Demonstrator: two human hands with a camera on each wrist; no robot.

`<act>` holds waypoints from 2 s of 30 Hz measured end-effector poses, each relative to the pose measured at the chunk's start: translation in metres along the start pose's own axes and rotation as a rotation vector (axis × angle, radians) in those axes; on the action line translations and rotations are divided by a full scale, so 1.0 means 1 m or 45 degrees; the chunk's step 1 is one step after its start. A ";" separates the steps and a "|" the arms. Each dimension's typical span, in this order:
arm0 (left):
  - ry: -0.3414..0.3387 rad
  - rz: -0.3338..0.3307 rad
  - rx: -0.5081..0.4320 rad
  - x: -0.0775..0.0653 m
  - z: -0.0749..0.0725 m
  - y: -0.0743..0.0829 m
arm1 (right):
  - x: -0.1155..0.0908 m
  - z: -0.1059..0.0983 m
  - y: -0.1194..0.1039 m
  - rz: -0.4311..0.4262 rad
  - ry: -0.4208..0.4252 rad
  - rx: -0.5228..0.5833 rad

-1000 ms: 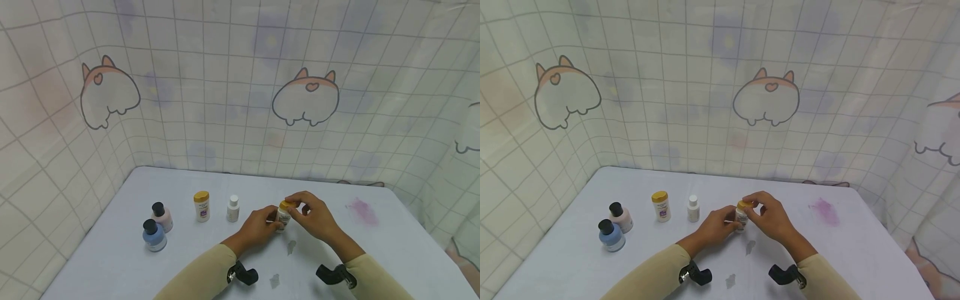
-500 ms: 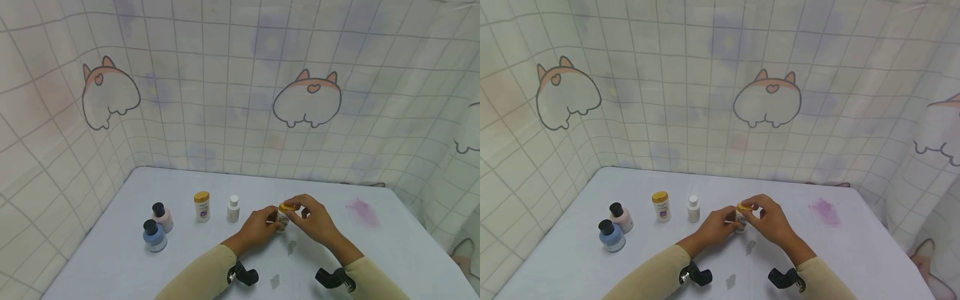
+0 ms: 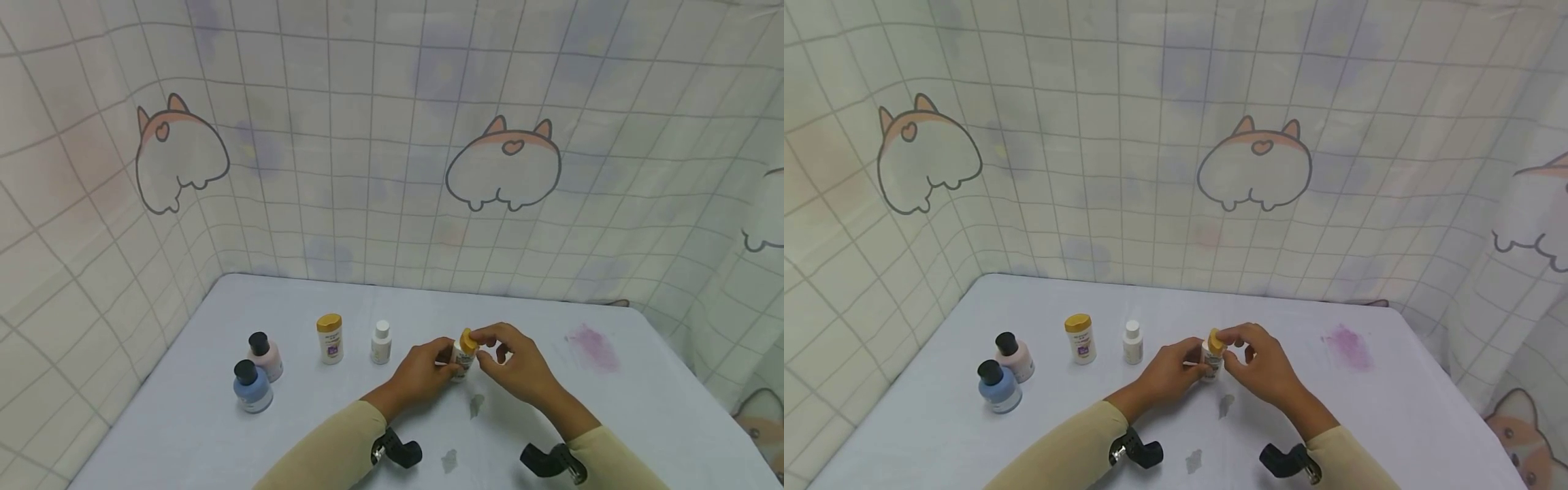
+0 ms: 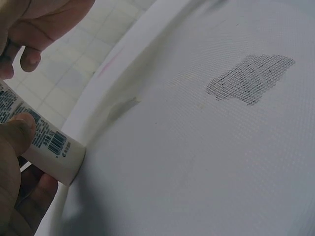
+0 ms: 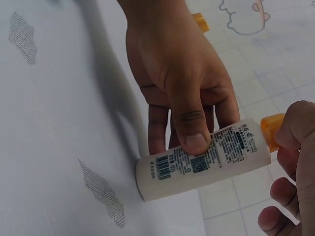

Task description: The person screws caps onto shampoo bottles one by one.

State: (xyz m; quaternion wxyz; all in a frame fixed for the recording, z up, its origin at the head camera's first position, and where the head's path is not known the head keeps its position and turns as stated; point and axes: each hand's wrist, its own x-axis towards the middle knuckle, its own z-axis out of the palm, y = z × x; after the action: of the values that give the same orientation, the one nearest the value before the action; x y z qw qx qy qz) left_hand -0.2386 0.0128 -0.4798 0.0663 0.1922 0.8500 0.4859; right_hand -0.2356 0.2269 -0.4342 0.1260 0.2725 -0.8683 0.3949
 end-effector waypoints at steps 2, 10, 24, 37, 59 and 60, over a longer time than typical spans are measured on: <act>0.000 0.001 0.004 0.000 0.000 0.000 | 0.000 0.001 0.000 -0.005 0.014 -0.019; 0.001 0.022 -0.004 0.001 0.000 -0.001 | 0.004 0.004 -0.002 -0.053 0.027 -0.025; 0.002 0.024 -0.018 0.001 0.001 -0.004 | 0.001 0.004 -0.003 -0.028 0.020 -0.032; 0.000 0.010 -0.040 0.002 0.001 -0.004 | 0.003 0.006 -0.001 -0.075 0.036 -0.041; -0.005 0.007 -0.043 0.002 0.001 -0.004 | 0.001 0.007 -0.002 -0.008 0.013 -0.068; -0.005 0.008 -0.041 0.002 0.001 -0.004 | 0.001 0.007 -0.002 -0.012 0.013 -0.071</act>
State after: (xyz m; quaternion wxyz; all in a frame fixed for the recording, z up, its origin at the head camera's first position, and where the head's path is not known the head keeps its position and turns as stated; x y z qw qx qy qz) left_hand -0.2412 0.0121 -0.4838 0.0696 0.1948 0.8414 0.4992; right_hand -0.2355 0.2207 -0.4372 0.1398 0.2710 -0.8769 0.3715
